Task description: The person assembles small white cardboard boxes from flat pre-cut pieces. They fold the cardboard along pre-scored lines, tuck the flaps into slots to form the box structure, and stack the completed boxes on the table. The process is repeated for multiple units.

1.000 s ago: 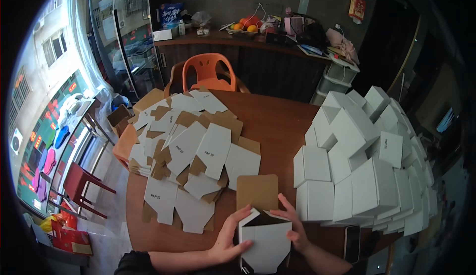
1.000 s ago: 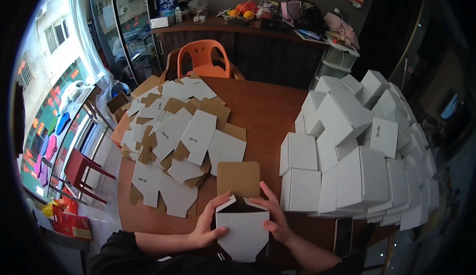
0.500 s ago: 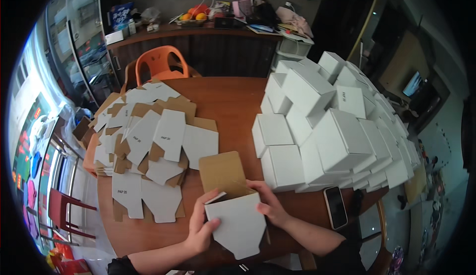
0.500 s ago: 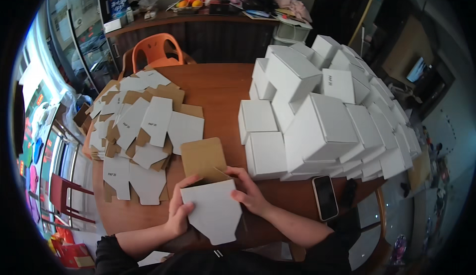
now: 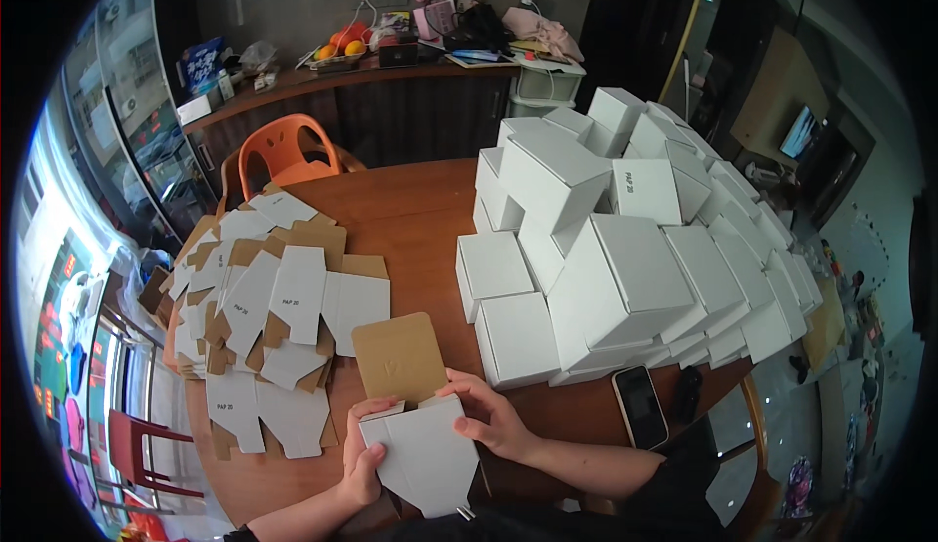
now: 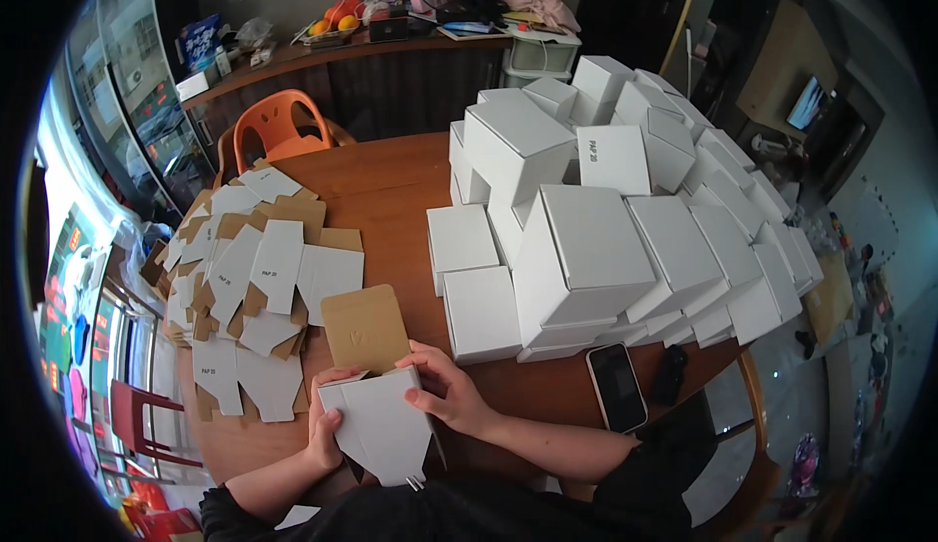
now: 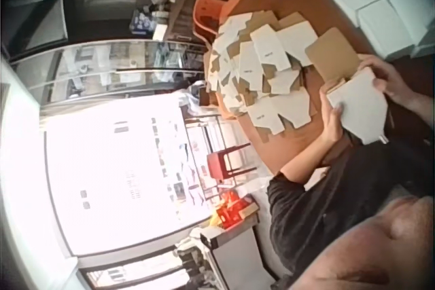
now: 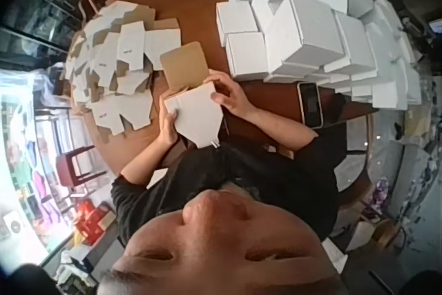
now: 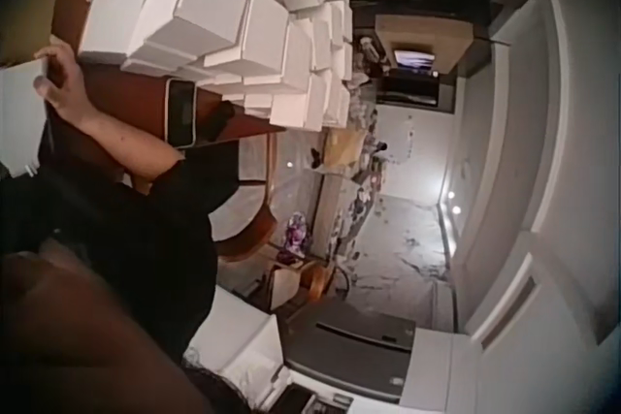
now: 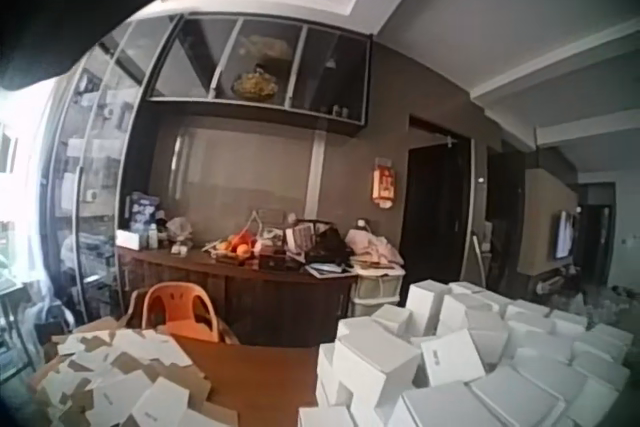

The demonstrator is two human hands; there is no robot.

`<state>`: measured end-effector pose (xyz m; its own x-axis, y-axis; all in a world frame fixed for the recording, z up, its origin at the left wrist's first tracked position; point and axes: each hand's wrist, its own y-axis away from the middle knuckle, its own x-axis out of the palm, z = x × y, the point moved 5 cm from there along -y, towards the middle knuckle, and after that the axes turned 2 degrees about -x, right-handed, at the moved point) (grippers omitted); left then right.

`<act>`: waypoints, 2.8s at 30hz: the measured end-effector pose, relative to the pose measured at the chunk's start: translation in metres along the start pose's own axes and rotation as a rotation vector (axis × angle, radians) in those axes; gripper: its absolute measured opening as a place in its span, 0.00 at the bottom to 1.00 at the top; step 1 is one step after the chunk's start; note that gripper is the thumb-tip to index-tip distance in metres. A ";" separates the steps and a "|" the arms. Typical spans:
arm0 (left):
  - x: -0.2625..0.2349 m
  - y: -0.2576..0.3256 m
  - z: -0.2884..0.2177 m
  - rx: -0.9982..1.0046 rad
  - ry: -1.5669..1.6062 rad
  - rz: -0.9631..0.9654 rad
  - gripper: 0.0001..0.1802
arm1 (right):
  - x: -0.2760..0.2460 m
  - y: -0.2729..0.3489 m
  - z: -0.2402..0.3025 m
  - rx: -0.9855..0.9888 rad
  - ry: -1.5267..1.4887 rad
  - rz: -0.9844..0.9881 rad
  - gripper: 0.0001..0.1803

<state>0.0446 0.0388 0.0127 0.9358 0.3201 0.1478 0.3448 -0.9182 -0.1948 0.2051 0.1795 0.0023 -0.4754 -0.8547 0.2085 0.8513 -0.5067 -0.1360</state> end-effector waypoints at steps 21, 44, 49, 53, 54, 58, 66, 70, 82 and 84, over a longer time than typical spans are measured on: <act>-0.005 -0.011 -0.022 -0.019 -0.019 0.084 0.48 | 0.019 -0.012 0.022 -0.117 0.210 0.037 0.34; -0.019 -0.017 -0.012 -0.033 -0.024 0.373 0.63 | 0.017 -0.009 0.029 0.009 0.261 0.056 0.31; -0.017 -0.019 -0.022 0.092 -0.145 0.405 0.74 | 0.008 -0.008 0.025 -0.141 0.516 -0.019 0.33; -0.017 -0.012 -0.015 0.093 -0.264 0.352 0.72 | 0.014 0.000 0.021 -0.104 0.343 -0.055 0.38; -0.016 -0.012 -0.017 0.150 -0.376 0.356 0.71 | 0.014 0.002 0.020 -0.117 0.343 -0.042 0.40; -0.010 -0.008 -0.017 0.209 -0.406 0.380 0.69 | 0.027 0.005 0.007 -0.081 0.176 0.047 0.53; -0.008 -0.003 -0.002 0.121 -0.016 0.275 0.59 | 0.034 0.007 0.004 0.019 0.106 0.068 0.55; -0.009 -0.007 -0.006 0.078 -0.149 0.270 0.56 | 0.029 0.002 0.004 0.028 0.013 0.079 0.55; -0.025 -0.026 -0.035 0.270 -0.290 0.512 0.44 | 0.005 -0.012 0.057 -0.170 0.534 0.122 0.28; -0.022 -0.025 -0.038 0.272 -0.333 0.525 0.47 | 0.000 -0.009 0.064 -0.152 0.588 0.138 0.25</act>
<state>0.0123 0.0458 0.0509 0.9417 -0.0577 -0.3315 -0.1965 -0.8940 -0.4027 0.2118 0.1909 0.0660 -0.4429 -0.8106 -0.3831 0.8930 -0.3608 -0.2690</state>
